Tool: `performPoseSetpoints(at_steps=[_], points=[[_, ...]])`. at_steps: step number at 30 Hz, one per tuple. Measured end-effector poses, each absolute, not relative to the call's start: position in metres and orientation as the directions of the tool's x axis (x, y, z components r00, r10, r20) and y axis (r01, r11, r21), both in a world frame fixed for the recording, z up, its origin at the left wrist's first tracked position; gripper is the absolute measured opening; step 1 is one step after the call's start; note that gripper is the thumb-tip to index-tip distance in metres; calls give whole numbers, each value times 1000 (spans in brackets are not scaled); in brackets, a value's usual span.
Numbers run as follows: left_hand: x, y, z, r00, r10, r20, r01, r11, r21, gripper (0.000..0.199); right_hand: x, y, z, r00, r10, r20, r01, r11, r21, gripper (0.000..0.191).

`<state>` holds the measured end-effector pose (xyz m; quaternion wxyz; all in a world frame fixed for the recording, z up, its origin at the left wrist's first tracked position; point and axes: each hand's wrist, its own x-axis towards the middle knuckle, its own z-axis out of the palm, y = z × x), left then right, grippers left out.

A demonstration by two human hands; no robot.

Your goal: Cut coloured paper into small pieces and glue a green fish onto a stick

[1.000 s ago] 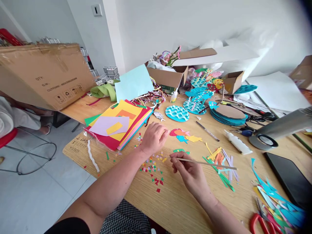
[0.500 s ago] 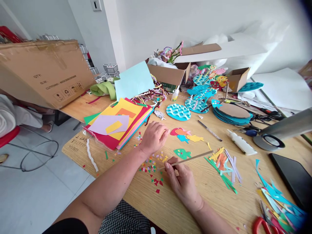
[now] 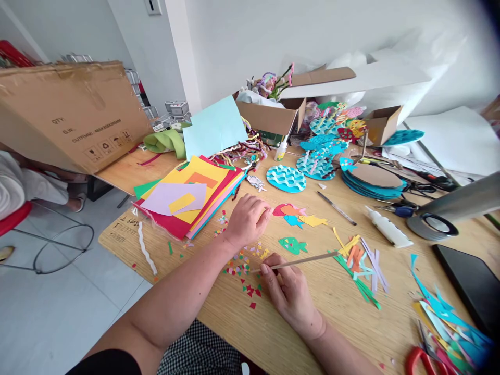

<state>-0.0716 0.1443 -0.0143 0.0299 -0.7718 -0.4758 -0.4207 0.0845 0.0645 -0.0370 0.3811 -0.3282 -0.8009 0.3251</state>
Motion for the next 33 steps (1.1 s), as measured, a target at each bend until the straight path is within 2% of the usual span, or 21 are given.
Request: performPoseSetpoints(at_steps=[9,16,22,29,33], points=[[-71,142,-11,197,724,661,745,-548,379,16,84,61,-35,-492,767,411,257,580,-773,15],[-71,142,-11,195,721,665,740,-553,383,17,90,62,-31,-350,813,466,270,564,-780,14],[-71,143,-13,194,721,665,749,-547,374,17,101,67,-37,-245,877,413,212,464,-860,19],[-71,143,-13,211,713,668,754,-554,352,18,100,65,-36,-339,853,396,171,470,-866,26],[-71,143,-12,215,712,668,752,-557,352,18,94,65,-33,-392,827,403,214,508,-835,24]])
